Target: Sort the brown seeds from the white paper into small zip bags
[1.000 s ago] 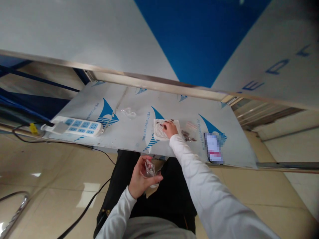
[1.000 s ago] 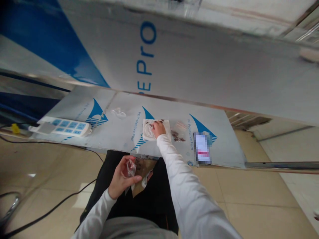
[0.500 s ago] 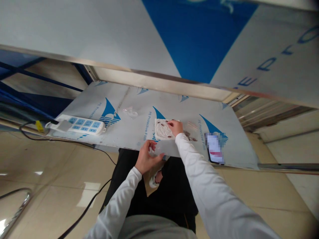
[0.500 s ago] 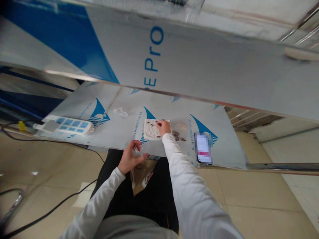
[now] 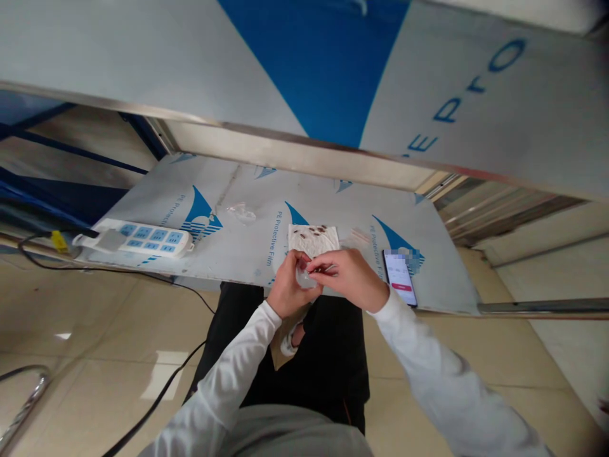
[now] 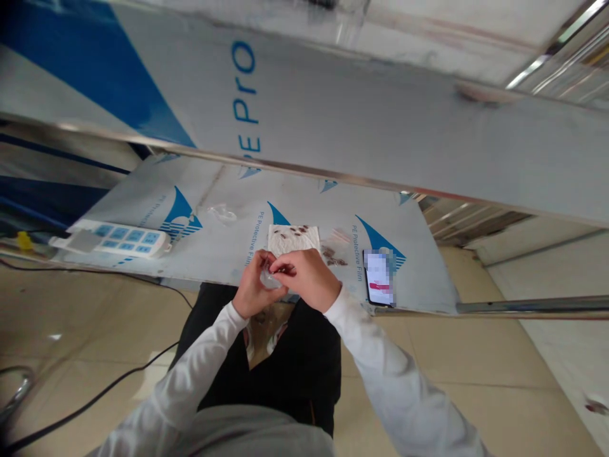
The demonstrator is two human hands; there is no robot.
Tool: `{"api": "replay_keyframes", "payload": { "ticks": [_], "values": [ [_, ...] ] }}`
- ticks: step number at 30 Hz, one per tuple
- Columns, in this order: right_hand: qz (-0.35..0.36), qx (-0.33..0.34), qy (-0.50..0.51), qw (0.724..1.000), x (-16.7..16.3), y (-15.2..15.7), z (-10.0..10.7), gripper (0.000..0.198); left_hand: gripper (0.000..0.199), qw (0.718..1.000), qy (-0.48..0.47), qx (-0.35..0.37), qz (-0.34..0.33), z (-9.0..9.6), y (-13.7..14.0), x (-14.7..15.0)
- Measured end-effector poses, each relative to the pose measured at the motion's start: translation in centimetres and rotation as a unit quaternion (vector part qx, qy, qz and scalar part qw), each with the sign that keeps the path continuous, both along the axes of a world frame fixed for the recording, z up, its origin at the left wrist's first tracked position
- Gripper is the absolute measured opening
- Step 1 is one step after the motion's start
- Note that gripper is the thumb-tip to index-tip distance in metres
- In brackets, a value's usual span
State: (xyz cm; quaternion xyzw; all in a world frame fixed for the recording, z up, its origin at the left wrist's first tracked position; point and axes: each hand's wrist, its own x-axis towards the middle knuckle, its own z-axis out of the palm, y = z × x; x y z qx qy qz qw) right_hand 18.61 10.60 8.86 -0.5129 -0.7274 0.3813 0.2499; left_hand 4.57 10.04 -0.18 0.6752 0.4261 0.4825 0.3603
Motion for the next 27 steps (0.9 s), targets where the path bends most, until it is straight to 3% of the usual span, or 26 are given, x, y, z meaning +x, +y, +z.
{"api": "replay_keyframes", "payload": {
  "ticks": [4,9,16,19,21,24,27],
  "values": [
    [0.024,0.053,-0.089,0.994,-0.7,0.1,0.9,0.016,0.04,1.0,0.0,-0.002,0.007,0.9,-0.6,0.4],
    [0.077,0.121,-0.226,0.964,-1.9,-0.5,2.2,0.012,0.031,0.999,0.002,0.005,0.042,1.9,-1.3,1.1],
    [0.09,0.152,-0.228,0.957,-2.0,-2.2,3.0,0.015,0.035,0.997,-0.017,0.033,0.066,2.3,-1.6,0.9],
    [0.097,0.149,-0.178,0.968,-1.7,-2.6,3.1,0.019,0.035,0.996,-0.025,0.04,0.078,2.2,-1.7,0.8],
    [0.081,0.135,-0.106,0.982,-0.9,-2.1,2.2,0.02,0.035,0.995,-0.027,0.035,0.092,1.9,-1.7,0.6],
    [-0.037,0.124,-0.033,0.991,1.5,0.4,-1.4,0.021,0.036,0.993,-0.02,0.013,0.116,1.2,-1.9,-0.1],
    [-0.127,0.097,-0.155,0.975,3.9,3.9,-7.0,0.021,0.036,0.991,-0.009,-0.01,0.134,0.3,-2.1,-1.2]
  ]
}}
